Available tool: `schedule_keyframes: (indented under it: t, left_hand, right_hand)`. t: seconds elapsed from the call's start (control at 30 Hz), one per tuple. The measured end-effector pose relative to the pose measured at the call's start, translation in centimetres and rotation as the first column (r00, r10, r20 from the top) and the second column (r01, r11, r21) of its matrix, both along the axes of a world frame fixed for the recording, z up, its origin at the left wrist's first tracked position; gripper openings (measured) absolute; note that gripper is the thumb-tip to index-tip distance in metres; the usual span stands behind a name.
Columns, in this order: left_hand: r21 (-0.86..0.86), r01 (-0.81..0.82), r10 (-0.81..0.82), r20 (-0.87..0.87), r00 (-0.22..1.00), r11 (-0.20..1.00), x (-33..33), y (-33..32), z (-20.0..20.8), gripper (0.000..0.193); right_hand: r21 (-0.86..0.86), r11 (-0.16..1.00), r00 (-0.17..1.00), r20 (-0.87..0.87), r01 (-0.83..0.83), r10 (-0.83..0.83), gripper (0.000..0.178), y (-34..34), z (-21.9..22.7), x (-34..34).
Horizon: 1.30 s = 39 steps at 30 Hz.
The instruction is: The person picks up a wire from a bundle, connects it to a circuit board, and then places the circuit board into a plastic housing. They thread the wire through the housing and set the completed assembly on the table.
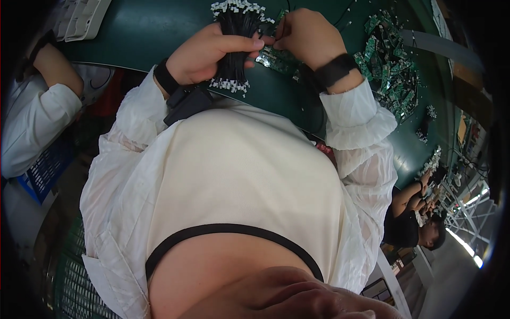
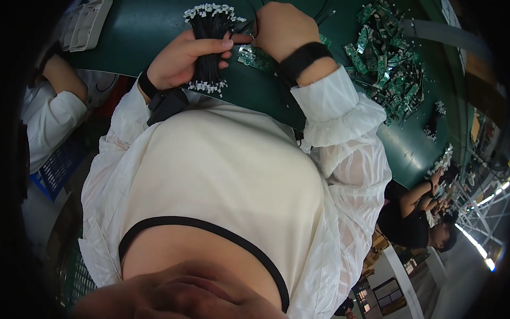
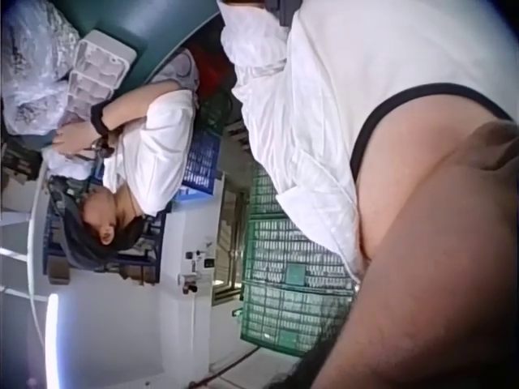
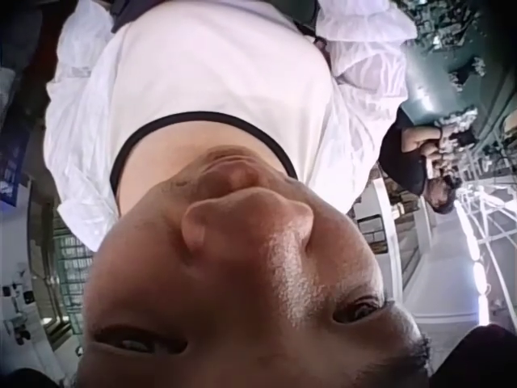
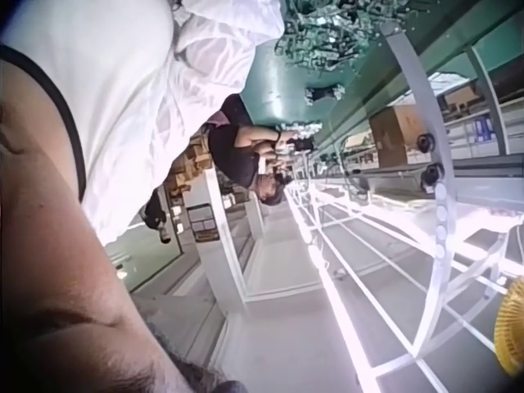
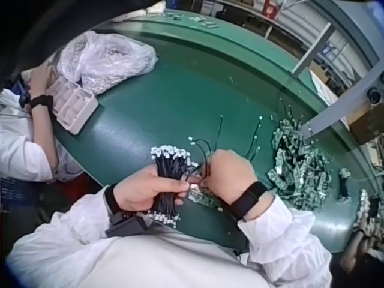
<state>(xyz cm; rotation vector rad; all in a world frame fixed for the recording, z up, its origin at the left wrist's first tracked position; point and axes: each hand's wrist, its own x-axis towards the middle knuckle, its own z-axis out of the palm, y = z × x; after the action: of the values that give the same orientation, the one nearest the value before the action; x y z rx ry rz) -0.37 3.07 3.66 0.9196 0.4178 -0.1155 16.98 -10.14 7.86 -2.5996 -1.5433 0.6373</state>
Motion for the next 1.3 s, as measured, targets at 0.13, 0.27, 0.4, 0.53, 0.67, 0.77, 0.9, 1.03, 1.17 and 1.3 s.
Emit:
schedule_keyframes:
  t: [0.13,0.27,0.4,0.53,0.67,0.77,0.9,1.03,1.17,1.3]
  left_hand:
    - [0.028,0.023,-0.024,0.038,0.999,0.999,-0.4,0.0,0.3,0.022]
    - [0.087,0.031,-0.034,0.033,0.999,0.996,-0.5,0.0,0.7,0.025]
    - [0.122,0.071,-0.075,0.026,0.997,0.990,-0.6,-0.2,1.4,0.028]
    - [0.106,0.077,-0.079,0.014,0.997,0.991,-0.6,-0.3,1.3,0.030]
    - [0.120,-0.027,0.021,0.056,0.998,0.992,-0.4,-0.2,0.9,0.033]
    - [0.154,-0.094,0.083,0.079,0.993,0.984,-0.4,0.7,0.1,0.032]
    - [0.195,-0.095,0.085,0.060,0.995,0.976,-0.6,0.9,-0.1,0.031]
    - [0.183,-0.013,0.006,0.036,0.999,0.983,-0.2,0.3,0.1,0.032]
    - [0.160,0.050,-0.061,0.063,0.996,0.986,0.0,0.1,-0.4,0.031]
    - [0.158,0.038,-0.045,0.041,0.998,0.987,0.2,0.1,-0.6,0.030]
  right_hand:
    - [0.374,0.926,0.999,0.006,-0.047,0.048,0.018,-3.0,-0.8,-0.3]
    - [0.653,0.726,0.977,0.158,-0.215,0.146,0.017,-3.6,1.6,-1.9]
    - [0.679,0.639,0.932,0.275,-0.362,0.235,0.016,-3.3,1.7,-2.6]
    - [0.593,0.665,0.888,0.360,-0.455,0.286,0.018,-3.8,1.4,-2.4]
    - [0.626,0.701,0.924,0.361,-0.341,0.127,0.016,-5.5,0.0,-1.0]
    - [0.696,0.716,0.995,0.096,-0.052,-0.021,0.014,-7.0,-1.3,-0.8]
    - [0.533,0.727,0.854,-0.501,0.433,-0.142,0.010,-7.8,-1.4,-2.3]
    - [0.453,0.783,0.794,-0.602,0.426,-0.084,0.009,-6.7,-2.4,-3.7]
    - [0.544,0.806,0.936,-0.350,0.232,-0.033,0.009,-5.9,-3.3,-4.1]
    - [0.531,0.817,0.956,-0.282,0.225,-0.080,0.010,-5.5,-3.6,-4.2]
